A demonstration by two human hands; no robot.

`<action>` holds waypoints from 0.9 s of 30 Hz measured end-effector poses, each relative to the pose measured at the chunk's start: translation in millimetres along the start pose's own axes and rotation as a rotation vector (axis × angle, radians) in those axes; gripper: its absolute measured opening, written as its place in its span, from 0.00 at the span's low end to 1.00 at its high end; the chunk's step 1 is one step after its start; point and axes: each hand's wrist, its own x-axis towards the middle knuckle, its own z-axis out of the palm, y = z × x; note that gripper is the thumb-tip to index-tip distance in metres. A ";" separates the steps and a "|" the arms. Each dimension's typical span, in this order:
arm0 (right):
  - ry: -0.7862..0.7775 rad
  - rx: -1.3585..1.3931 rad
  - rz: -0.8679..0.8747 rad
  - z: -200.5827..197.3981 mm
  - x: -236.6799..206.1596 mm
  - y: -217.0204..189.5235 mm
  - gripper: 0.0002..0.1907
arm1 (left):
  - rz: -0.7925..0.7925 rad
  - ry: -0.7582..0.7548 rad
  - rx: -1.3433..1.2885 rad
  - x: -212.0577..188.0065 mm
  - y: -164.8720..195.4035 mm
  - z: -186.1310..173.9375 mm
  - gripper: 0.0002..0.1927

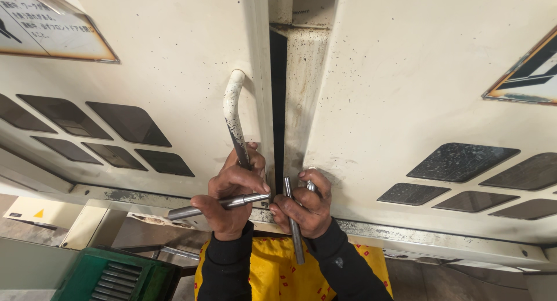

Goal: The person uses a metal tool to manipulate a handle on a large industrial machine, opens the machine door, and reaches inside to adjust internal components. The person then closes the door and continues to manipulate the handle.

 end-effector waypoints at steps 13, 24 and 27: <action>-0.007 -0.003 -0.003 -5.1 1.1 -0.3 0.09 | 0.009 -0.011 0.007 -0.3 -0.7 2.8 0.53; 0.002 0.010 -0.007 -4.2 0.3 0.8 0.10 | 0.007 -0.021 0.014 -0.4 0.5 3.3 0.53; 0.003 0.010 -0.009 -4.6 0.0 0.6 0.10 | 0.010 -0.025 0.005 -0.4 0.2 3.4 0.53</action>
